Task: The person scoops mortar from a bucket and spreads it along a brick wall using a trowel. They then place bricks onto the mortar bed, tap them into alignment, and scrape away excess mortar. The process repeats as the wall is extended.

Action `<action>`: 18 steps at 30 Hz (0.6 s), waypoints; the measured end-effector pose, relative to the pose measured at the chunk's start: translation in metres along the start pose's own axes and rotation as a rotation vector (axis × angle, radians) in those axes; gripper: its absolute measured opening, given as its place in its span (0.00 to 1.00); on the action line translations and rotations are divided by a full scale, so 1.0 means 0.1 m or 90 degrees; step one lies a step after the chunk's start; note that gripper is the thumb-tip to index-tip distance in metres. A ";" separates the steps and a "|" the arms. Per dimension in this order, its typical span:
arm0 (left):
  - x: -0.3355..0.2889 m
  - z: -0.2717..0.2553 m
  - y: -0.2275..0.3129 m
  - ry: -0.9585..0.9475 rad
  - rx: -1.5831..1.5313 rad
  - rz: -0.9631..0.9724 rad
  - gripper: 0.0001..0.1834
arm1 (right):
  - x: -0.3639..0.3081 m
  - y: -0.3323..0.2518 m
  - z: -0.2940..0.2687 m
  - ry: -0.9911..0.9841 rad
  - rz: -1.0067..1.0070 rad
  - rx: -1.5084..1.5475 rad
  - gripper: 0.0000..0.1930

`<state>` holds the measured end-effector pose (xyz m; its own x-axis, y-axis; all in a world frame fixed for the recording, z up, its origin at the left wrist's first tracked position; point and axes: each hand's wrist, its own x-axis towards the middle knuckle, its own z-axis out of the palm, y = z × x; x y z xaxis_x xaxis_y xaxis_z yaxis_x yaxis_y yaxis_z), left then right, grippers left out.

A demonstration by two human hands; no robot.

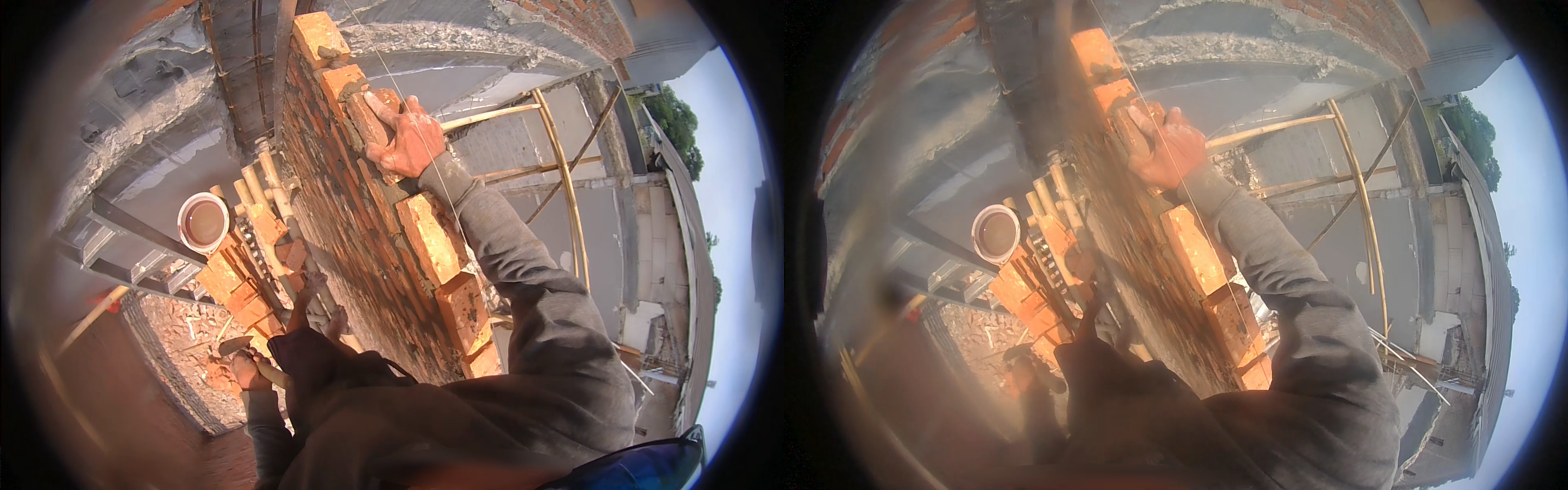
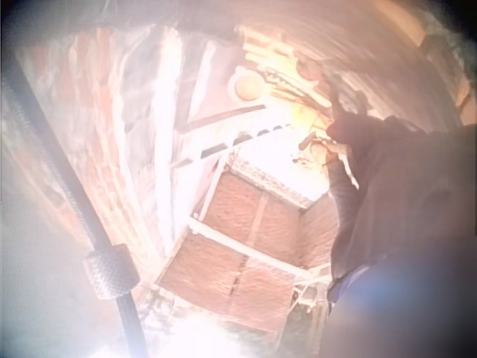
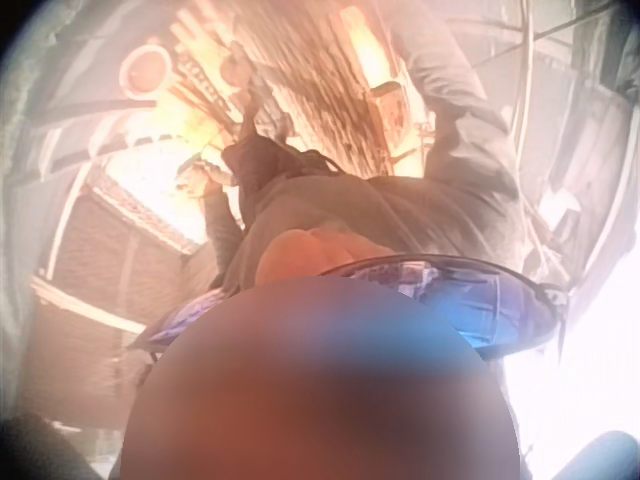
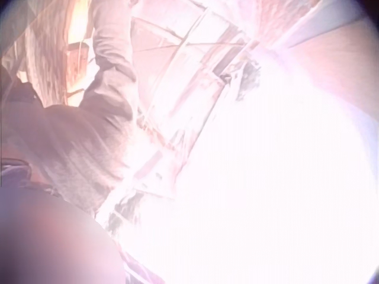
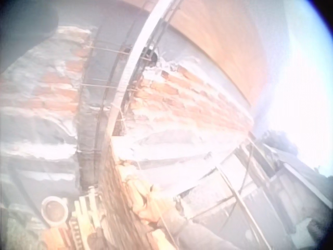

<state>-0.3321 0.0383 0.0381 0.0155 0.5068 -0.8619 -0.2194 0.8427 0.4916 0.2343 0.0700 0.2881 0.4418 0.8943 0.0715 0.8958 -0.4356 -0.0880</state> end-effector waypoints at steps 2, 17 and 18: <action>-0.01 -0.01 -0.01 -0.028 0.024 0.003 0.08 | -0.05 0.00 -0.05 -0.017 0.000 0.010 0.44; 0.24 -0.19 -0.11 -0.161 -0.176 0.095 0.17 | -0.12 0.00 0.02 0.003 0.014 0.013 0.48; 0.11 0.04 0.02 -0.118 -0.192 0.094 0.13 | -0.13 0.02 0.03 -0.021 0.012 0.017 0.47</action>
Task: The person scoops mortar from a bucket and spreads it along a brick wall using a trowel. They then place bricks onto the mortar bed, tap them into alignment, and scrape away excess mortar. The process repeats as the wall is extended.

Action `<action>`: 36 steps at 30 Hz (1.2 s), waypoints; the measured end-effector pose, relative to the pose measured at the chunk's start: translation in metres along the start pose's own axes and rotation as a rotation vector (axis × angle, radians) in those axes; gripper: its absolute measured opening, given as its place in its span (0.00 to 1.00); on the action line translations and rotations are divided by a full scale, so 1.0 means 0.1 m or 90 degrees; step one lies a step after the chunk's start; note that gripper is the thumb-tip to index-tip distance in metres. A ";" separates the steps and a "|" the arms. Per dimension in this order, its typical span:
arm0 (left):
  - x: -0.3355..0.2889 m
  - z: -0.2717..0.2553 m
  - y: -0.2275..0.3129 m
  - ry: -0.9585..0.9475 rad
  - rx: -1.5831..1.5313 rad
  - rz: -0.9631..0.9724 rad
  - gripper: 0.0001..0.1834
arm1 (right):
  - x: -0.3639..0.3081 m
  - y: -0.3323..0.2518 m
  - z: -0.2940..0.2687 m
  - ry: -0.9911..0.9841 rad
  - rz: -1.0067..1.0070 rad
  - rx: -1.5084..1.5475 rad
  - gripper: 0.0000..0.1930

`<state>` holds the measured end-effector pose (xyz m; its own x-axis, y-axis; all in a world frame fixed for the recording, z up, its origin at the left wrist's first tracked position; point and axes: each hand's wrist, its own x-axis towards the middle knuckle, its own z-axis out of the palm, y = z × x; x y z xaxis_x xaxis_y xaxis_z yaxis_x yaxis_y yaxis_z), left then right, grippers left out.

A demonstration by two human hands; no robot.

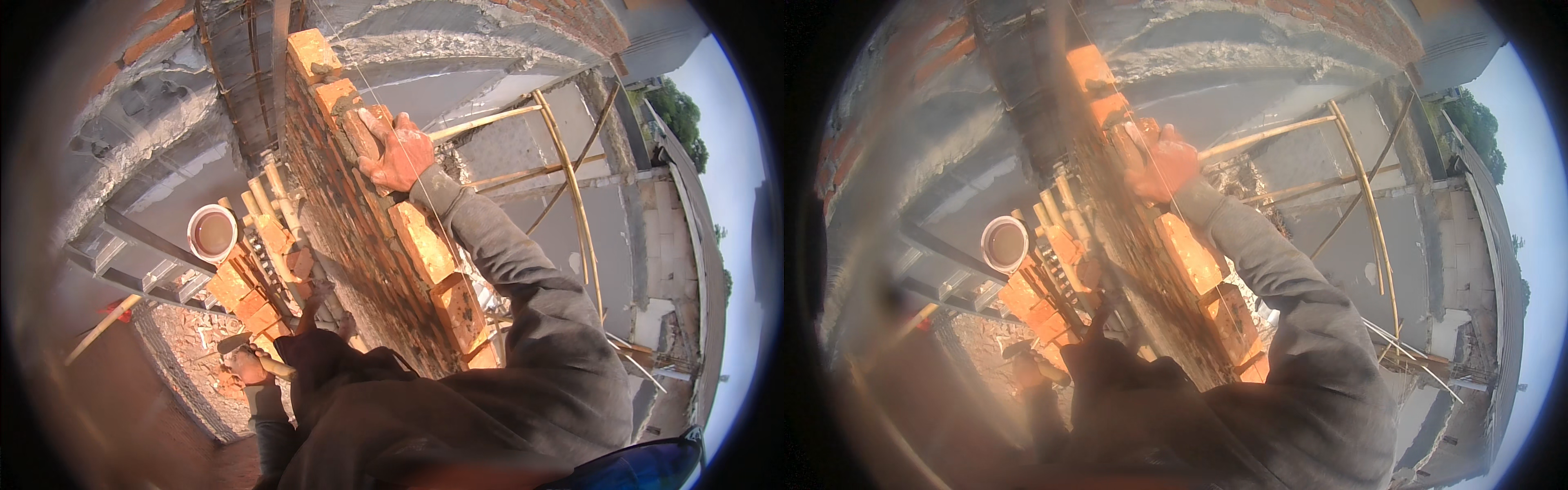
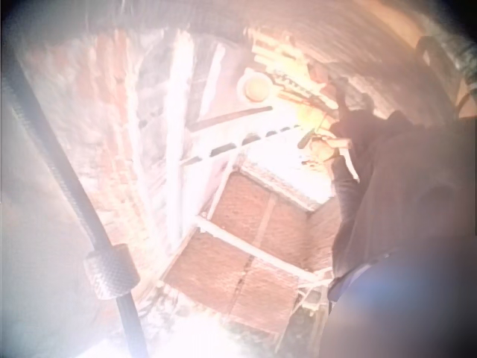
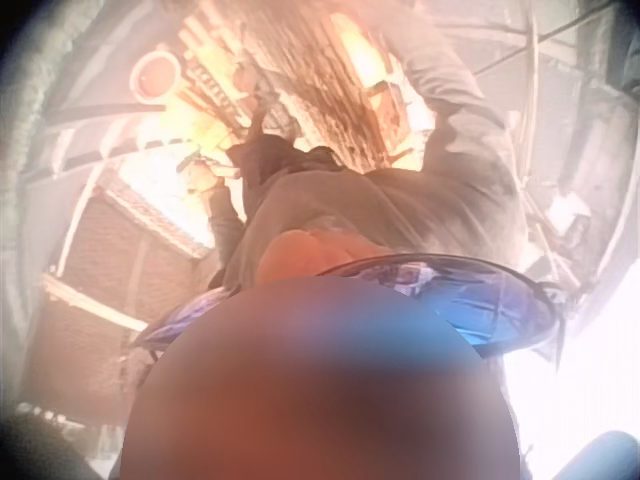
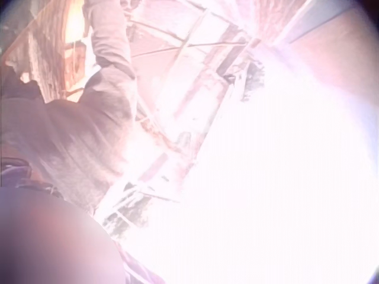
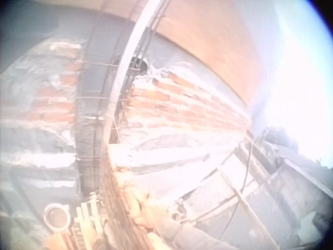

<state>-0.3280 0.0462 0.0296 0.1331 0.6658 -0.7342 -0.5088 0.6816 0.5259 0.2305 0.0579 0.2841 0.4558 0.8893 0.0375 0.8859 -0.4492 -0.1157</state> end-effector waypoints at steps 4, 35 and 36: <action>-0.44 1.47 0.21 0.009 0.264 0.206 0.03 | -0.07 0.18 -0.17 -0.075 0.032 0.057 0.43; -0.01 5.39 -0.09 -0.489 1.054 0.676 0.66 | -2.03 0.48 -1.20 0.081 0.206 0.743 0.18; -0.01 5.41 -0.10 -0.499 1.091 0.673 0.67 | -1.99 0.49 -1.12 0.067 0.210 0.784 0.19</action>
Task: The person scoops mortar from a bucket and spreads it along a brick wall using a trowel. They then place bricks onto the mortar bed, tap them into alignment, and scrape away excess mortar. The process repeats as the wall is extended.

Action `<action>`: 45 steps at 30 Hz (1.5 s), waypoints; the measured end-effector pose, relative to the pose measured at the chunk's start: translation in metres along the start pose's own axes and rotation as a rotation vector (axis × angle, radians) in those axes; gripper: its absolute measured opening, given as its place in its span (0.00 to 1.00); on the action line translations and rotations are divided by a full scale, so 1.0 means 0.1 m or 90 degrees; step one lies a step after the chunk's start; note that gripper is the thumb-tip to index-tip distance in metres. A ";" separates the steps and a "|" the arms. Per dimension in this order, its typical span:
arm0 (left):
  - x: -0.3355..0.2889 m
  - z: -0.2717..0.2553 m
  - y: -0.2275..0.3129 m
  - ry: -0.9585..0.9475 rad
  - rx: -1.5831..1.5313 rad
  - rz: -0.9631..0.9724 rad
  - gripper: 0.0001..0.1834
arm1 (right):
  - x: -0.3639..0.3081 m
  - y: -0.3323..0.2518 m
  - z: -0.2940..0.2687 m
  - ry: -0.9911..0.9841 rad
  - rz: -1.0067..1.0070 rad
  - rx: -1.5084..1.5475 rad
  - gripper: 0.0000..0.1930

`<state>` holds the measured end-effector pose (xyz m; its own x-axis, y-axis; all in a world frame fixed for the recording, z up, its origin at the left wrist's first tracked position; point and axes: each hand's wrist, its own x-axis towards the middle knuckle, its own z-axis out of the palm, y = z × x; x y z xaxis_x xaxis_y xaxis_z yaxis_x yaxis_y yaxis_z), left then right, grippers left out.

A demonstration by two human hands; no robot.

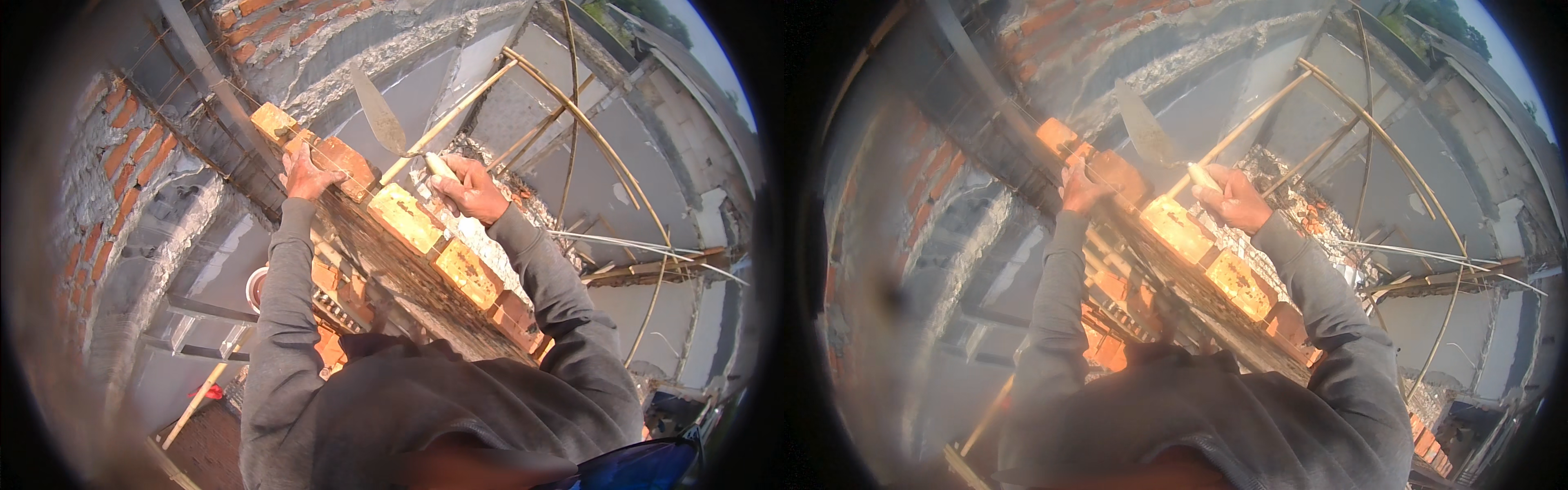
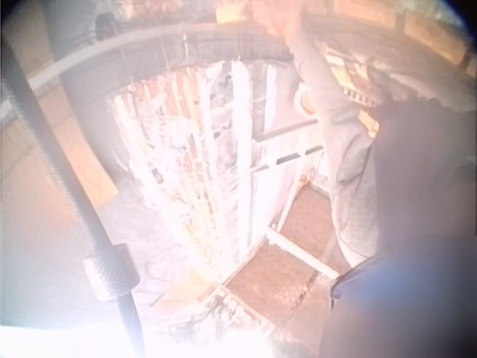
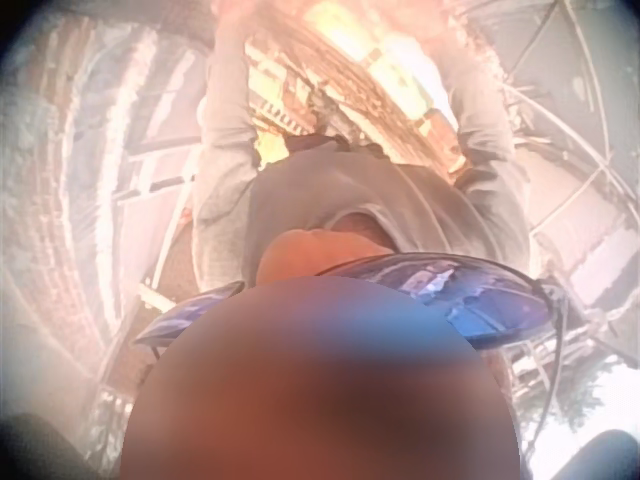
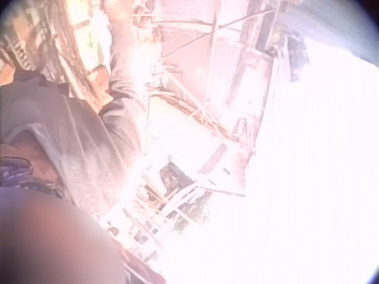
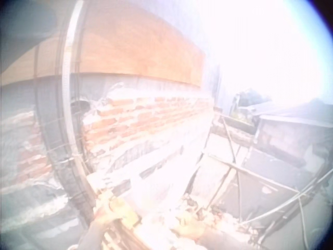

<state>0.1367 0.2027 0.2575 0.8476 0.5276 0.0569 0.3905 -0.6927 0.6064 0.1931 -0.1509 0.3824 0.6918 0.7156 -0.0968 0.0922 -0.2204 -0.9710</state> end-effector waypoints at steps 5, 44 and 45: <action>0.02 -0.05 -0.01 -0.034 -0.111 -0.033 0.59 | 0.17 0.10 0.14 0.039 -0.177 -0.262 0.23; -0.13 -0.06 0.43 -0.132 0.109 0.206 0.63 | 1.06 1.95 -0.42 -0.046 0.016 0.082 0.19; -0.14 -0.06 0.44 -0.141 0.089 0.190 0.63 | 1.17 2.03 -0.31 -0.032 0.088 0.147 0.18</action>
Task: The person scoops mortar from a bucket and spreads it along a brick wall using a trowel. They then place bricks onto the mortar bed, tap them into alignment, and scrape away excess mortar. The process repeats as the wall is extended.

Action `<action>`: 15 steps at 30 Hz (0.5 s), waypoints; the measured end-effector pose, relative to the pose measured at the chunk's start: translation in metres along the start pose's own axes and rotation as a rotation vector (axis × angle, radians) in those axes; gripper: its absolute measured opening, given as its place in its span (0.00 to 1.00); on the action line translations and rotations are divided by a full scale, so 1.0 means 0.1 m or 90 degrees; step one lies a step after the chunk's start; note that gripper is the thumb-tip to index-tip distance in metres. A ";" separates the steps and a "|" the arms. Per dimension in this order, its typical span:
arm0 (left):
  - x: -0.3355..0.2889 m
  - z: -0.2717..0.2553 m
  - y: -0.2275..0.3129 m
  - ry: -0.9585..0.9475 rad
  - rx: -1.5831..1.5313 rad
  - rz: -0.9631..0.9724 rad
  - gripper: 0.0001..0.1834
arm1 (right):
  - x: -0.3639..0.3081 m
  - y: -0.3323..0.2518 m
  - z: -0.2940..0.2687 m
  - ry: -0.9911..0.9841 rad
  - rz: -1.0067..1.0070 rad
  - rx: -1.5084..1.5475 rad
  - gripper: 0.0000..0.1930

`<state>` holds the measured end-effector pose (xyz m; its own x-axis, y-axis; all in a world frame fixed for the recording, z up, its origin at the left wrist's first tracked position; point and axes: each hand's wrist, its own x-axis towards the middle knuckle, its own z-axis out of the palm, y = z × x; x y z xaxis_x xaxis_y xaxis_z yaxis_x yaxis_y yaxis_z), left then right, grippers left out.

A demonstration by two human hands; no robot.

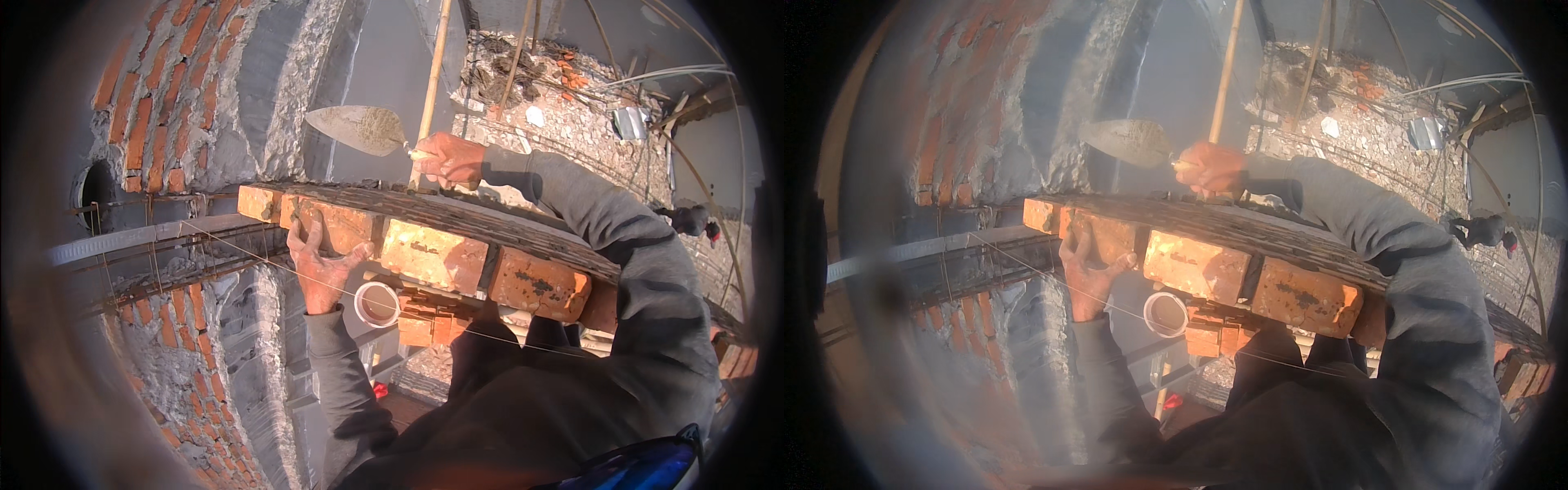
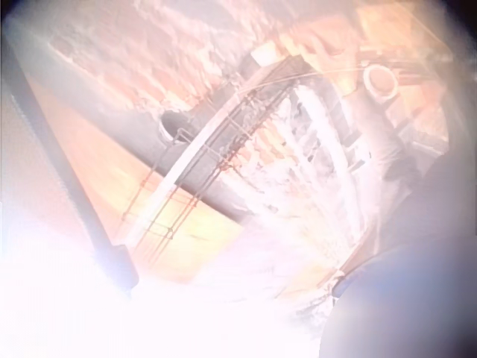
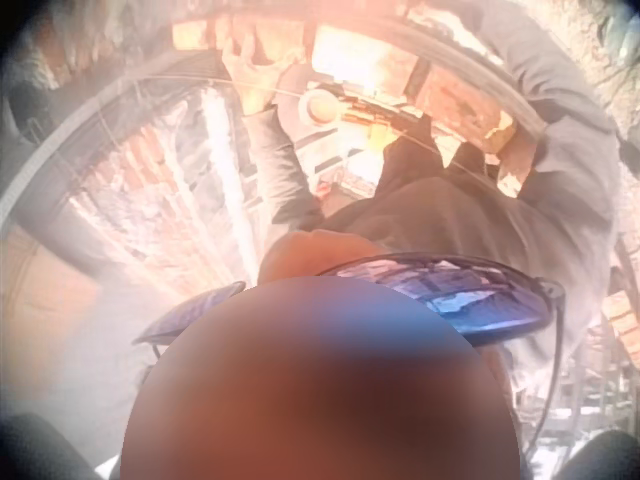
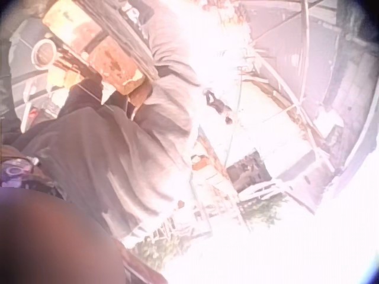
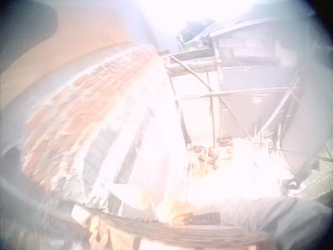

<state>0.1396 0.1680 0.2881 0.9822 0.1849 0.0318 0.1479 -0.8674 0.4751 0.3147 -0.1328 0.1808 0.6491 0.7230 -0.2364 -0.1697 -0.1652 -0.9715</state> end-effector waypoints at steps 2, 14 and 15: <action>0.01 -0.02 0.00 -0.027 0.009 -0.039 0.64 | 0.24 0.14 0.16 0.067 -0.002 -0.190 0.16; 0.10 -0.01 -0.08 -0.049 -0.036 -0.002 0.66 | 0.68 0.74 0.66 0.043 -0.208 -0.390 0.21; 0.10 -0.02 -0.08 -0.053 -0.066 -0.004 0.66 | 0.63 0.82 0.65 0.041 -0.206 -0.397 0.21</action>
<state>0.1478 0.1776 0.2864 0.9882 0.1471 -0.0418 0.1449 -0.8134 0.5634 0.2937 -0.0574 0.0875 0.6413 0.7627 0.0840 0.4829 -0.3161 -0.8166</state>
